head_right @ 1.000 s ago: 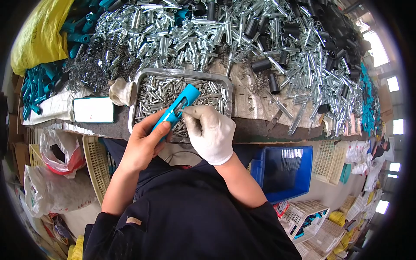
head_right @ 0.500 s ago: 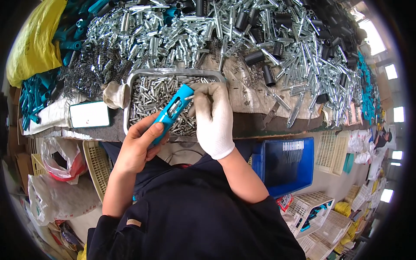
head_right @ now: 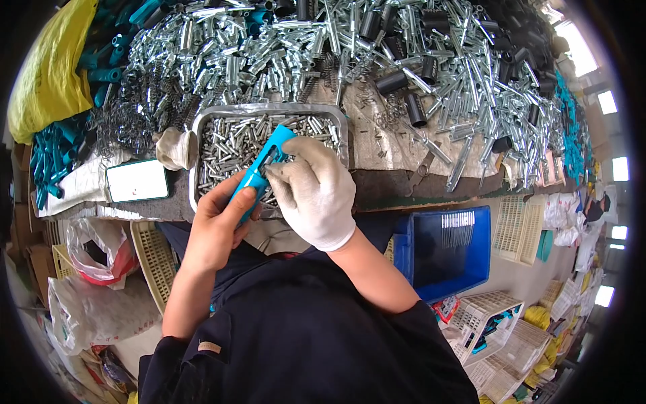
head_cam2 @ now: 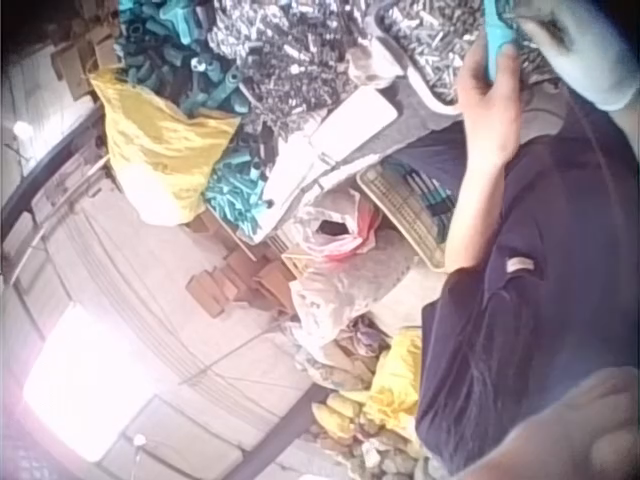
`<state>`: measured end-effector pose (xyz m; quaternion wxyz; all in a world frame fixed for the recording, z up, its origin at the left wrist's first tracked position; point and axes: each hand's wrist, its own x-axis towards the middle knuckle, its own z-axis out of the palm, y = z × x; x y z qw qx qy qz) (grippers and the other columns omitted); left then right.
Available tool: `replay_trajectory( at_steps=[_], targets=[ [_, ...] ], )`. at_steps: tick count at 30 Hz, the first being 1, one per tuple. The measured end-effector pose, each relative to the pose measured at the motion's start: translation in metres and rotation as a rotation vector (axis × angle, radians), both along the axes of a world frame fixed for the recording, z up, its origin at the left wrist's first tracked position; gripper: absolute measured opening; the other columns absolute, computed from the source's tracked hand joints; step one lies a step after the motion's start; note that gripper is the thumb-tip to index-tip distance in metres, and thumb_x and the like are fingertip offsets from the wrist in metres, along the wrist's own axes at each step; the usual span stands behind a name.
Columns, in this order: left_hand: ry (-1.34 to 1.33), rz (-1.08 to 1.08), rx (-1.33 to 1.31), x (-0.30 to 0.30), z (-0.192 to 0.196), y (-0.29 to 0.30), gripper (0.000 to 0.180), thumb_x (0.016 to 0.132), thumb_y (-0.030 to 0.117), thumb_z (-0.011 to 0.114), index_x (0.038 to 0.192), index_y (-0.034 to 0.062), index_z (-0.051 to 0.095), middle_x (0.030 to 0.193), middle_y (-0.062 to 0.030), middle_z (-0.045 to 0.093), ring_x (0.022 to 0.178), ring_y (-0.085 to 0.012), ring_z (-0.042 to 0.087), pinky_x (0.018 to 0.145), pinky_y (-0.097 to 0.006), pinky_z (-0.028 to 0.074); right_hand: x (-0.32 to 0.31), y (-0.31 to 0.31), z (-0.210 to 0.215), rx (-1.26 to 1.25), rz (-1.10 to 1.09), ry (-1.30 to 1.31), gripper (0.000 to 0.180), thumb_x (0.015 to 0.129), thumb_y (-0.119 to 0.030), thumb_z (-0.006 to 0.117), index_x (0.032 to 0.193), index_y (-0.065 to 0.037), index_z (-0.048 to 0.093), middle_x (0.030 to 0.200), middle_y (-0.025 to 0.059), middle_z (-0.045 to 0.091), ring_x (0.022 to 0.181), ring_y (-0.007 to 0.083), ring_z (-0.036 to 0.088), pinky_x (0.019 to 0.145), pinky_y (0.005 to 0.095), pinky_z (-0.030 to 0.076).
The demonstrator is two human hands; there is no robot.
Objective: The person assembles screwdriver components by hand, inserting metal screwdriver shafts into plastic screwdriver handles.
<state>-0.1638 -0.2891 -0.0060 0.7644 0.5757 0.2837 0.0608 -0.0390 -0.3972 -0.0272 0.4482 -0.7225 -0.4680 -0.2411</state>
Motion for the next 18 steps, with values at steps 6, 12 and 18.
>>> replay_trajectory(
  at_steps=[6, 12, 18],
  targets=[
    [-0.055, 0.07, 0.705, 0.003, -0.014, -0.018, 0.043, 0.09, 0.019, 0.066, 0.126, -0.0012, 0.056, 0.072, -0.0095, 0.061, 0.061, -0.0084, 0.053, 0.057, -0.027, 0.045, -0.003, -0.004, -0.006, 0.029, -0.058, 0.156, 0.021, 0.068, -0.003, 0.076, 0.079, -0.008, 0.058, 0.098, 0.0089, 0.057, 0.08, 0.026, 0.062, 0.066, 0.0347, 0.052],
    [-0.215, -0.073, 0.307, 0.013, -0.006, -0.031, 0.038, 0.094, 0.02, 0.063, 0.123, -0.0023, 0.058, 0.081, 0.0008, 0.063, 0.07, -0.0052, 0.053, 0.063, -0.024, 0.045, -0.009, -0.04, -0.009, 0.29, 0.425, 1.553, 0.033, 0.09, -0.014, 0.056, 0.119, 0.004, 0.055, 0.106, 0.0097, 0.063, 0.095, 0.0143, 0.06, 0.086, 0.0292, 0.048],
    [-0.153, -0.109, 0.3, 0.031, -0.015, -0.037, 0.028, 0.092, 0.022, 0.064, 0.104, -0.0034, 0.062, 0.071, -0.0046, 0.061, 0.063, -0.0122, 0.056, 0.058, -0.031, 0.045, -0.012, -0.045, -0.014, 0.628, 0.463, 1.65, 0.044, 0.095, -0.028, 0.059, 0.121, 0.006, 0.049, 0.113, 0.0143, 0.061, 0.101, 0.0202, 0.061, 0.092, 0.035, 0.048]
  ],
)
